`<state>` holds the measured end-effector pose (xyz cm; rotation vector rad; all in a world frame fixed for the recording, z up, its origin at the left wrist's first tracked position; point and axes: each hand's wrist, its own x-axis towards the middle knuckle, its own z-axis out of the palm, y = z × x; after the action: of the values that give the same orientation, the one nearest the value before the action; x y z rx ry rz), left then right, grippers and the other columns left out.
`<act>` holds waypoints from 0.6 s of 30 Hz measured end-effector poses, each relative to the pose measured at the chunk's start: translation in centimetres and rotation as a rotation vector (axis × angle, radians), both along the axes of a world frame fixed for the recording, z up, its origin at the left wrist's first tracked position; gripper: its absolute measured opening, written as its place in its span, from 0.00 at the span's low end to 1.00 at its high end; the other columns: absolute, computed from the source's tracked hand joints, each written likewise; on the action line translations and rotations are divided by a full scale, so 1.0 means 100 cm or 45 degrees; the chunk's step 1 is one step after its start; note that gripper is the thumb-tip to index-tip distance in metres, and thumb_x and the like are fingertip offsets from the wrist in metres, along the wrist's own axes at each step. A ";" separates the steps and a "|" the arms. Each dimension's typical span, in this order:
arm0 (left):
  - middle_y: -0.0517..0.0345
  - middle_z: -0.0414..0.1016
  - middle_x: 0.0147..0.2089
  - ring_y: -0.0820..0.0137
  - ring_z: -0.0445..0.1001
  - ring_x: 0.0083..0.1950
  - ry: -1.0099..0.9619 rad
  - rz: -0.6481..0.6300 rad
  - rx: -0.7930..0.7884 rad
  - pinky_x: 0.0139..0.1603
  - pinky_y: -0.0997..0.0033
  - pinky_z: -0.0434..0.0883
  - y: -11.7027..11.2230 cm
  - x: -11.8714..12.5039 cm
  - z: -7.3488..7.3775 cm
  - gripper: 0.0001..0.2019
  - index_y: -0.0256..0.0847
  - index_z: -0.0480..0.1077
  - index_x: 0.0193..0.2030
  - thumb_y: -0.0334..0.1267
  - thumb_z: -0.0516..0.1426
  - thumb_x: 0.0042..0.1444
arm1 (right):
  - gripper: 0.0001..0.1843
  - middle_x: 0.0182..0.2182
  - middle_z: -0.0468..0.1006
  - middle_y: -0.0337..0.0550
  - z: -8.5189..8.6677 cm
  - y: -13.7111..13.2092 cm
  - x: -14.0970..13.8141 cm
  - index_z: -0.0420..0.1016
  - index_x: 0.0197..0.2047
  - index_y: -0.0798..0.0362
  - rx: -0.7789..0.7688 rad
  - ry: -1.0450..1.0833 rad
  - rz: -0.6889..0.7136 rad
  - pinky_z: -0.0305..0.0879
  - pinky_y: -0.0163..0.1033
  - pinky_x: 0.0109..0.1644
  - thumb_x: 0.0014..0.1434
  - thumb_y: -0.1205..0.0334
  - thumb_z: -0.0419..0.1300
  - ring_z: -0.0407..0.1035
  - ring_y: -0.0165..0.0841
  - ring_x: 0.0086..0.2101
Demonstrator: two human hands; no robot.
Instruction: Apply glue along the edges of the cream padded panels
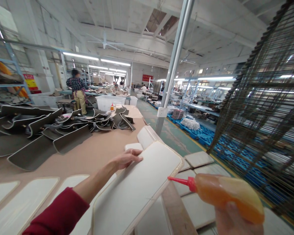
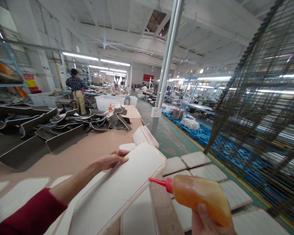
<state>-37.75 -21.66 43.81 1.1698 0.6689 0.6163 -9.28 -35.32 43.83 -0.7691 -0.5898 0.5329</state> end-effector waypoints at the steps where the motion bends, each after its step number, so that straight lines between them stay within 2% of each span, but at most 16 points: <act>1: 0.54 0.78 0.36 0.65 0.75 0.38 0.001 0.002 -0.003 0.40 0.70 0.71 0.000 0.000 0.000 0.20 0.37 0.73 0.45 0.39 0.64 0.43 | 0.27 0.41 0.74 0.43 0.002 0.000 -0.001 0.74 0.40 0.53 0.018 -0.020 0.015 0.69 0.39 0.45 0.32 0.63 0.74 0.67 0.42 0.44; 7: 0.53 0.78 0.38 0.67 0.75 0.37 0.026 0.026 -0.017 0.38 0.72 0.71 -0.003 0.002 0.004 0.21 0.37 0.73 0.45 0.39 0.65 0.42 | 0.24 0.42 0.74 0.47 0.003 -0.001 -0.003 0.74 0.39 0.54 0.022 -0.060 0.159 0.68 0.49 0.47 0.37 0.61 0.72 0.67 0.46 0.44; 10: 0.53 0.78 0.38 0.68 0.75 0.36 0.035 0.034 -0.020 0.37 0.73 0.71 -0.004 0.003 0.008 0.21 0.36 0.73 0.45 0.40 0.65 0.42 | 0.20 0.41 0.74 0.43 -0.002 -0.001 -0.001 0.75 0.39 0.53 0.056 -0.069 0.139 0.67 0.45 0.48 0.40 0.63 0.71 0.67 0.41 0.44; 13: 0.52 0.78 0.38 0.68 0.75 0.36 0.038 0.036 -0.018 0.37 0.73 0.71 -0.004 0.004 0.009 0.22 0.36 0.73 0.45 0.40 0.66 0.41 | 0.22 0.43 0.73 0.41 -0.004 -0.003 -0.001 0.74 0.41 0.52 0.059 -0.067 0.112 0.69 0.39 0.45 0.39 0.64 0.71 0.67 0.39 0.45; 18: 0.52 0.78 0.38 0.68 0.75 0.35 0.058 0.037 -0.030 0.37 0.71 0.71 -0.002 0.006 0.008 0.23 0.36 0.73 0.45 0.42 0.66 0.40 | 0.27 0.42 0.73 0.44 0.000 -0.007 -0.005 0.74 0.41 0.53 0.033 -0.076 0.173 0.70 0.40 0.43 0.35 0.63 0.73 0.67 0.43 0.44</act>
<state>-37.16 -21.83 44.57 1.1568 0.7313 0.6065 -9.83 -36.05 43.87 -0.7260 -0.7066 0.6275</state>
